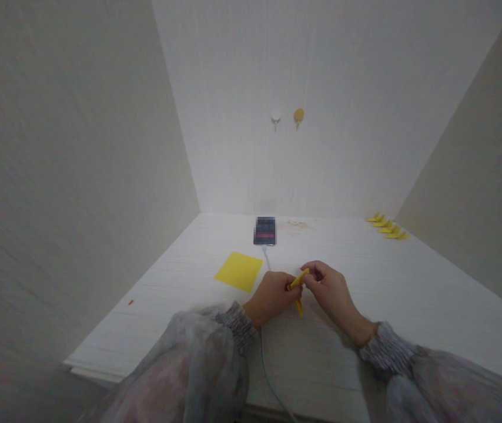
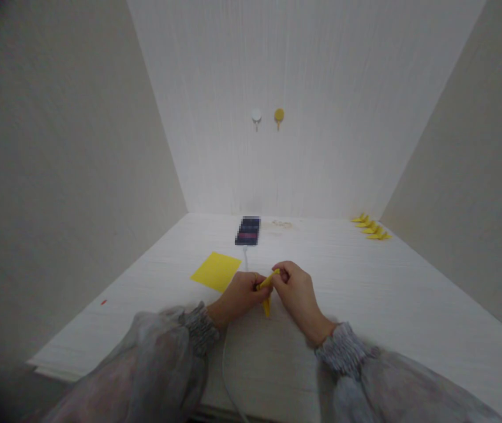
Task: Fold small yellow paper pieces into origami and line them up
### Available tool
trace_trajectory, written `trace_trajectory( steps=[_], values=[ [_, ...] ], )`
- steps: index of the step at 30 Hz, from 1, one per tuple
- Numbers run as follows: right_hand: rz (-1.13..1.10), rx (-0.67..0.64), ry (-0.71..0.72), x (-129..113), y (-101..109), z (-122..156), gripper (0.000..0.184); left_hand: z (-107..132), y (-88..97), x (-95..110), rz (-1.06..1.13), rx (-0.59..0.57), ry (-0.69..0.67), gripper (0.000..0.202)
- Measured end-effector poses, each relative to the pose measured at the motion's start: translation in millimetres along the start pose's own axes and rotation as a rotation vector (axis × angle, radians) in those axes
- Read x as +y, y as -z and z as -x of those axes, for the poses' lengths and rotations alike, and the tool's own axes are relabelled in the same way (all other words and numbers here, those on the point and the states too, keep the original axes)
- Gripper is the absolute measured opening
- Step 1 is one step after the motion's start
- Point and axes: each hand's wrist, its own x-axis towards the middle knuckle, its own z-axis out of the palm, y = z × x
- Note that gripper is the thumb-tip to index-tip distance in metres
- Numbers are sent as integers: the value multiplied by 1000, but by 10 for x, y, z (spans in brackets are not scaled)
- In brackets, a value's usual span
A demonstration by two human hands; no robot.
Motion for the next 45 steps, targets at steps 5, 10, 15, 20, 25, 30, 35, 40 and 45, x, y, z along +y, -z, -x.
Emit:
trace_trajectory(
  steps=[5,10,15,20,25,30,35,40,45],
  values=[
    [-390,-103,-23,8,15,-2,18,-21,-28,-79,296,-47,141,28],
    [-450,-302,-19,-35,41,1,19,-15,-12,-64,632,-87,212,27],
    [-464,-316,-15,-13,40,17,24,1,-9,-55,700,-136,201,20],
    [-423,-286,-16,-28,49,23,24,-8,-13,-59,693,-159,196,20],
    [-355,-246,-28,-87,56,13,22,-26,-17,-88,546,-120,169,23],
    [-362,-239,-89,-83,41,7,20,-32,-42,-163,270,-6,99,23],
    [-372,-232,-61,-57,42,10,20,-28,-43,-169,280,-26,100,21],
    [-271,-193,-10,-7,41,1,20,-39,-32,-144,398,-75,173,16],
    [-246,-158,-23,-2,37,-1,23,-45,-21,-113,581,-152,263,16]
  ],
)
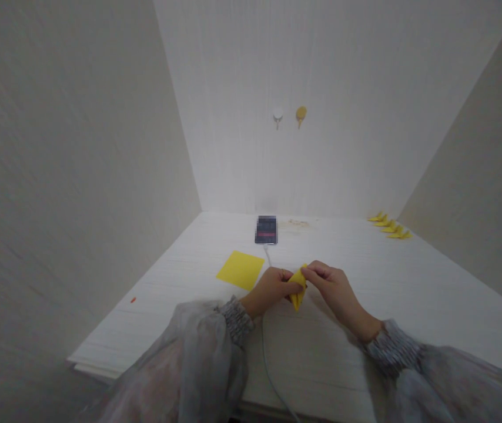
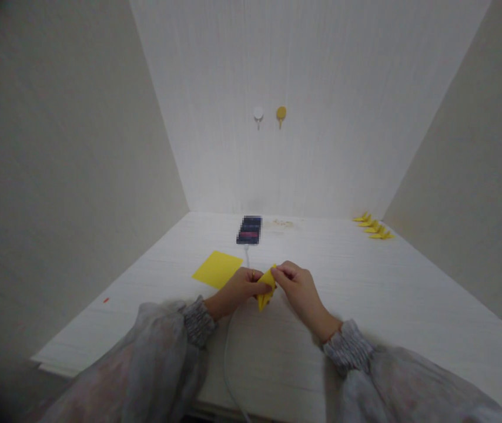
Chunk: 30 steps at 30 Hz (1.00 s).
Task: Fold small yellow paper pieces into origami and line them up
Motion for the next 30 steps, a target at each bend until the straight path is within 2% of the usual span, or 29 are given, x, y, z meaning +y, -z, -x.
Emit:
trace_trajectory(
  steps=[3,9,17,30],
  values=[
    [-99,-22,-65,-6,-10,5,23,5,8,2,79,-55,31,16],
    [-250,-50,-137,7,-22,14,25,13,30,-1,75,-90,55,17],
    [-216,-22,-132,0,-20,8,23,28,-3,4,-16,-87,2,33],
    [-331,-83,-69,71,-16,32,22,44,-13,6,53,-186,-13,29]
  ],
)
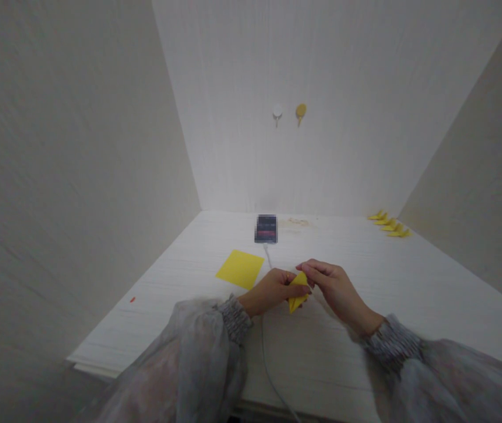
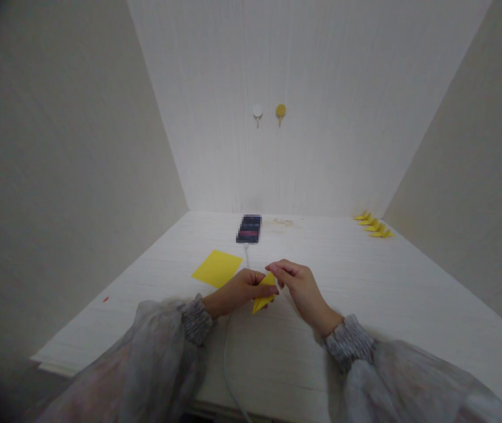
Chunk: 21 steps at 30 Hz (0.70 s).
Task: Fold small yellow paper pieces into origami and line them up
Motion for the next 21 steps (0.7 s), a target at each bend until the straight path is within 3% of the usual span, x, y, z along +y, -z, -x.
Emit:
trace_trajectory(
  steps=[11,21],
  values=[
    [-23,14,31,26,46,-9,22,10,-5,6,8,9,56,31],
    [-101,-214,3,64,101,-5,20,84,-49,67,129,-64,113,26]
  ],
)
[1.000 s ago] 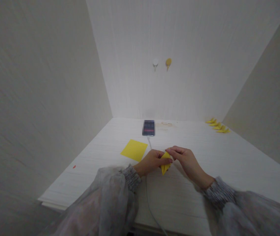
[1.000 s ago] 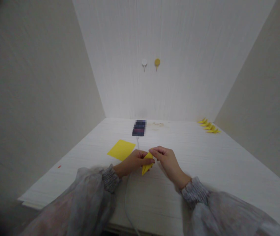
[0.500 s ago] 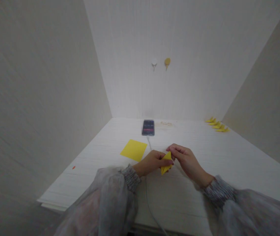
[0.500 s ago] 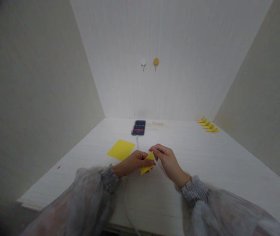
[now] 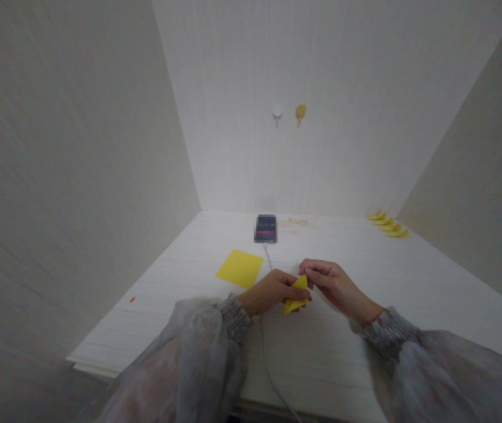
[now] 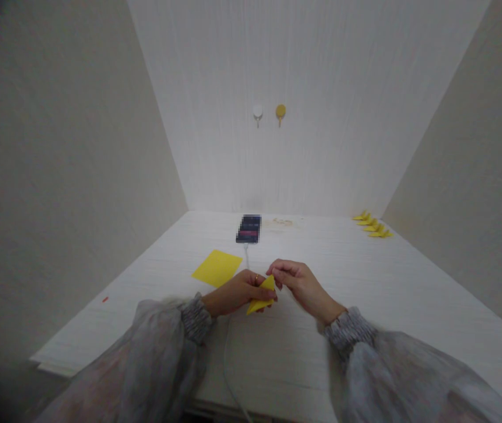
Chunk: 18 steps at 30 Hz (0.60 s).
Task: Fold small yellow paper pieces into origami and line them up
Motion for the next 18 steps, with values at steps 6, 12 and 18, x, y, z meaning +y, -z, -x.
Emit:
trace_trajectory(
  steps=[6,12,18],
  values=[
    [30,41,0,-11,-11,-5,24,-6,6,-8,9,-17,27,25],
    [15,100,16,-27,4,-19,22,-29,27,-42,-56,36,4,28],
    [253,82,-60,-91,-11,-38,21,-59,54,-54,-123,109,-8,28]
  ],
)
